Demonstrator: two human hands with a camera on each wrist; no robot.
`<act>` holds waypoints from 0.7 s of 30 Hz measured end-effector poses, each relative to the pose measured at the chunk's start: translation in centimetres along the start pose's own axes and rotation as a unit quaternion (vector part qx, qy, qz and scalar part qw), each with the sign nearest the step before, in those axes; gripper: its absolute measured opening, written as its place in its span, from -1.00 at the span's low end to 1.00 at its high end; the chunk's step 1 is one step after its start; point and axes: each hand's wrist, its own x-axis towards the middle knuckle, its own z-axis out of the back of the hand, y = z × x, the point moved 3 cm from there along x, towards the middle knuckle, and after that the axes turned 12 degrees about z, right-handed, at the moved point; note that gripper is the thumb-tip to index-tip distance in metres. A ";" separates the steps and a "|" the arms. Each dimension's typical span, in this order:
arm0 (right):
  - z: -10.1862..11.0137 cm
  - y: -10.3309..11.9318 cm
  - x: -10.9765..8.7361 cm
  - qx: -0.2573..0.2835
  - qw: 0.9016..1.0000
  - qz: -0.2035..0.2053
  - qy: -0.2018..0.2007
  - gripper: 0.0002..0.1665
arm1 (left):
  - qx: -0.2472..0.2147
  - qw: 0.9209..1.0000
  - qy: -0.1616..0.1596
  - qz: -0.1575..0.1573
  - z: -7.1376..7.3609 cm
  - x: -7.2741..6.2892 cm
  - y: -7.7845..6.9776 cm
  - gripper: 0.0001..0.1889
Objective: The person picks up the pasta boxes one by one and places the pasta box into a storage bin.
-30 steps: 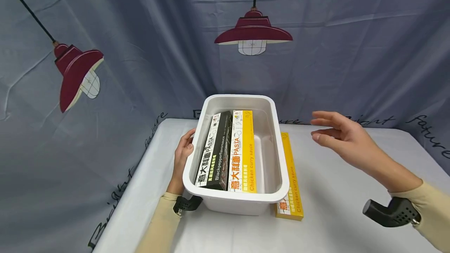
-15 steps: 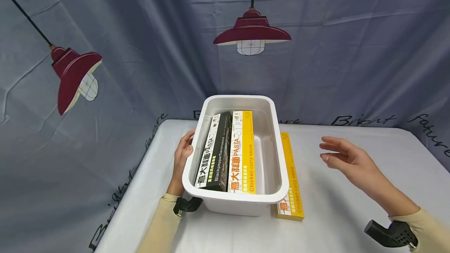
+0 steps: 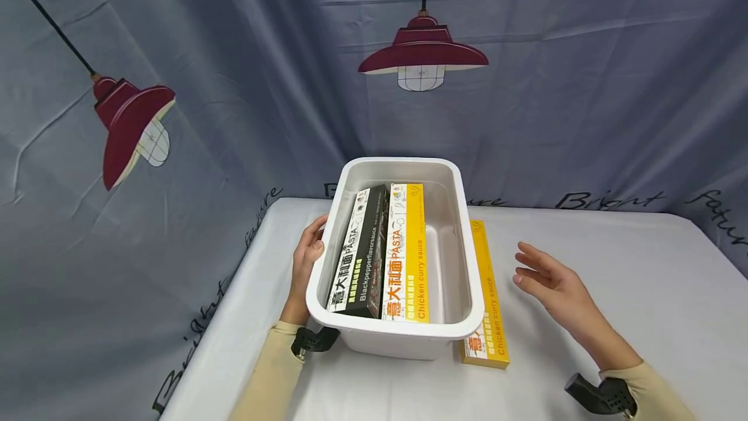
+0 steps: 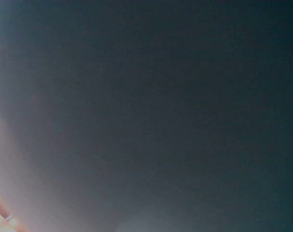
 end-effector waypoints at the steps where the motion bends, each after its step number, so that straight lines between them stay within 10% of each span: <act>1: -0.3 -0.2 0.0 0.001 1.000 -0.004 -0.001 -0.15 | 0.003 1.000 0.000 0.000 0.0 0.0 0.0 -0.34; 14: -4.6 -3.0 -0.9 -0.053 0.996 -0.022 0.065 -0.06 | 0.007 1.000 -0.001 -0.007 -0.2 0.1 -0.2 -0.34; 21: -6.6 -2.9 -0.7 -0.068 0.993 0.061 0.069 0.04 | -0.011 1.000 0.002 -0.023 0.1 0.4 0.1 -0.33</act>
